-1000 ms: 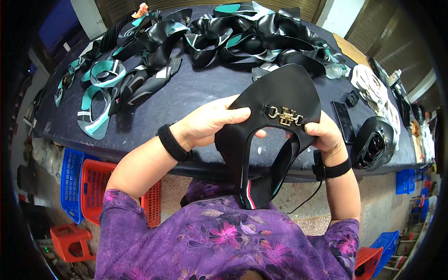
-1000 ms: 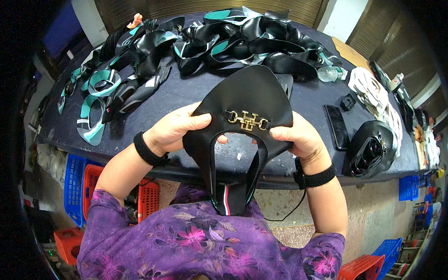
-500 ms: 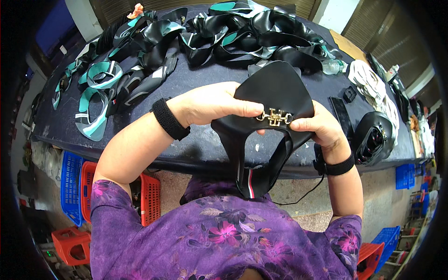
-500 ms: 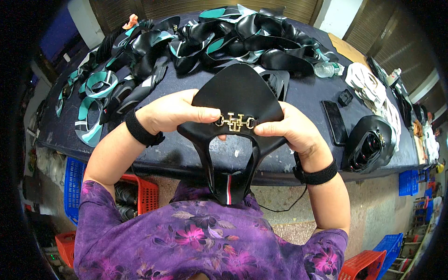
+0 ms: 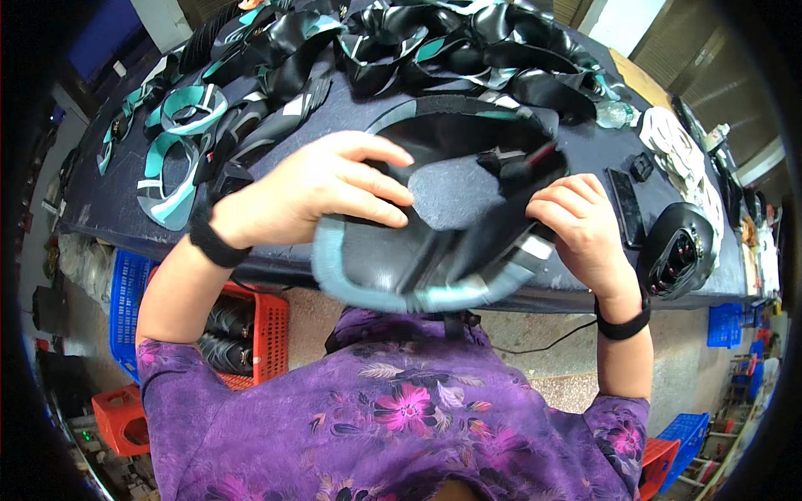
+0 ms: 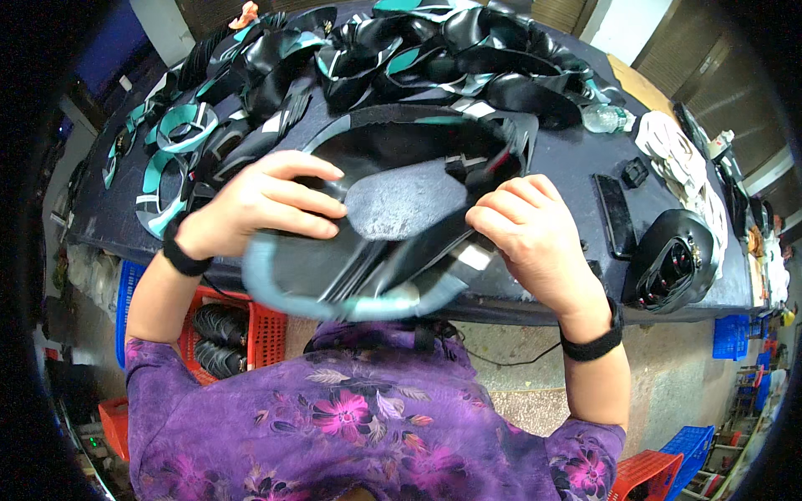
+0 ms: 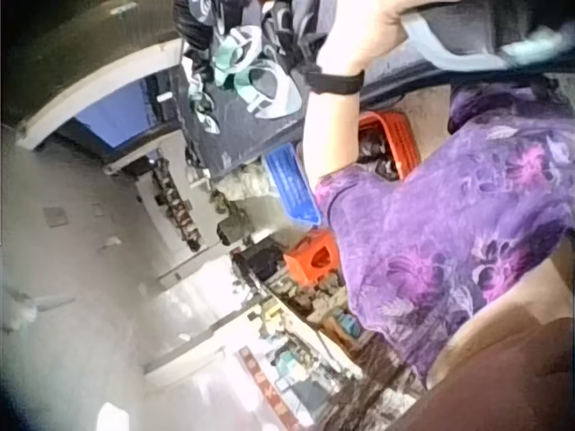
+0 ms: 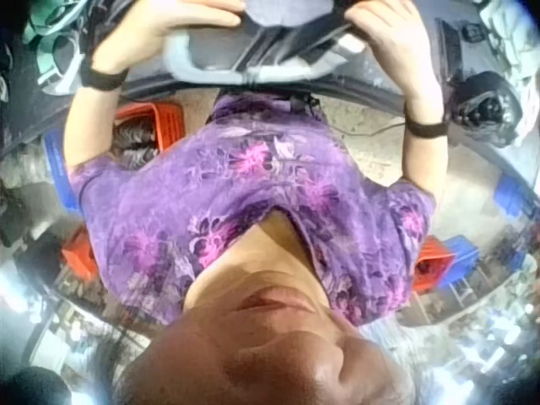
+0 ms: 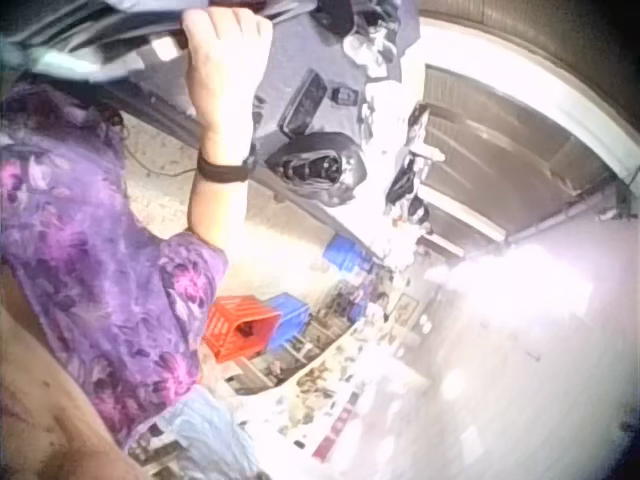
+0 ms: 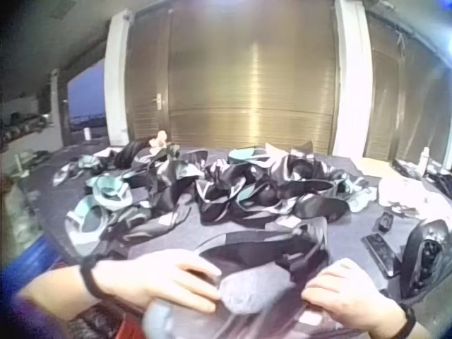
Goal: Manually assembling and preparing leather shoe components at a workstation.
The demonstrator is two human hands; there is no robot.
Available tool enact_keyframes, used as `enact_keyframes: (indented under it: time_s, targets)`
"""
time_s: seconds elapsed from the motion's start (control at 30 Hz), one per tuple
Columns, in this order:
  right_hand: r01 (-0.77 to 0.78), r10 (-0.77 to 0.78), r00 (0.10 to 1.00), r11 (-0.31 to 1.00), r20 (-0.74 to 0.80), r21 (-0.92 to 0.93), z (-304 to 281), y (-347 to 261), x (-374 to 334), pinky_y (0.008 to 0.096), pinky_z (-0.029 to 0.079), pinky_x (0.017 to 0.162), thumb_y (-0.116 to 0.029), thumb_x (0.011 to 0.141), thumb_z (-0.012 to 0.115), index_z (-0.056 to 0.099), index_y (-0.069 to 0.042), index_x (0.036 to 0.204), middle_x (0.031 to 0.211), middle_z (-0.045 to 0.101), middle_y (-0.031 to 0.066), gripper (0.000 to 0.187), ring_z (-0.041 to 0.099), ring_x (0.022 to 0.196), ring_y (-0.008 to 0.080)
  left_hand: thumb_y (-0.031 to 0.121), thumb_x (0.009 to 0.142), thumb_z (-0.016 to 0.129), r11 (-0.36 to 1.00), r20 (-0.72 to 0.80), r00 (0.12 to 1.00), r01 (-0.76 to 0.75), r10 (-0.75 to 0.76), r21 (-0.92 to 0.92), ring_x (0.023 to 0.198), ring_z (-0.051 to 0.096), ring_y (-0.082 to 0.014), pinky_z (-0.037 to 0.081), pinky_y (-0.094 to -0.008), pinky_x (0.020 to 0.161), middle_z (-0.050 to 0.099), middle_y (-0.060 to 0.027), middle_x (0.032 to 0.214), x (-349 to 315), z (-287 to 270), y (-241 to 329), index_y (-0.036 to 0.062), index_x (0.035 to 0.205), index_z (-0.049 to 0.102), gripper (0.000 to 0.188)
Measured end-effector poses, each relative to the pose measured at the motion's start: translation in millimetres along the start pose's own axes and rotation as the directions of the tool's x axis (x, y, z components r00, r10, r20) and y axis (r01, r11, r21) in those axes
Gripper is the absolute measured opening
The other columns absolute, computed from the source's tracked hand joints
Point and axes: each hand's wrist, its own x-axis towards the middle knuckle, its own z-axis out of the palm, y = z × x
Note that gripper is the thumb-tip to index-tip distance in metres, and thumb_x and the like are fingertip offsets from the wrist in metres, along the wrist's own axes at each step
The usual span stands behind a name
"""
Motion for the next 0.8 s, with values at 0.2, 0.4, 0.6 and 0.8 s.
enact_keyframes:
  time_s: [0.2,0.4,0.6,0.8]
  targets:
    - [0.072,-0.052,0.986,0.990,0.161,-0.122,72,-25,-24,0.0335,0.042,0.085,-0.012,0.065,0.055,0.049,-0.008,0.073,0.080,0.052,0.0050,0.011,0.052,0.083,0.0216,0.009,0.072,0.053,0.955,0.204,0.975,0.024,-0.088,0.295,0.126,0.037,-0.0249,0.026,-0.0458,0.105,0.054,-0.0038,0.121,-50,79,-23,0.0133,0.112,0.058,0.041]
    - [-0.025,-0.019,0.950,0.990,0.313,0.137,50,-25,-23,0.0373,0.042,0.089,-0.006,0.061,0.060,0.054,0.000,0.095,0.103,0.056,0.0135,0.034,0.052,0.101,0.0298,0.022,0.052,0.066,0.928,0.402,0.866,0.162,-0.297,0.337,0.128,0.032,-0.0289,0.020,-0.0446,0.107,0.039,-0.0233,0.131,-43,74,13,-0.0054,0.124,0.040,0.081]
    - [-0.087,-0.032,0.900,0.965,0.435,0.249,56,-39,-4,0.0379,0.042,0.092,-0.014,0.068,0.066,0.050,0.000,0.113,0.115,0.053,0.0173,0.049,0.052,0.105,0.0319,0.020,0.062,0.062,0.881,0.219,0.912,0.237,-0.347,0.411,0.123,0.035,-0.0387,0.025,-0.0472,0.104,0.040,-0.0282,0.127,-44,107,27,-0.0053,0.122,0.040,0.069]
    - [-0.057,-0.003,0.934,0.986,0.358,0.157,85,-41,-10,0.0361,0.045,0.089,-0.005,0.069,0.061,0.054,-0.001,0.106,0.110,0.057,0.0160,0.038,0.055,0.103,0.0298,0.010,0.070,0.053,0.875,0.101,0.936,0.273,-0.338,0.399,0.122,0.037,-0.0391,0.026,-0.0476,0.103,0.039,-0.0290,0.127,-49,116,24,-0.0051,0.122,0.040,0.056]
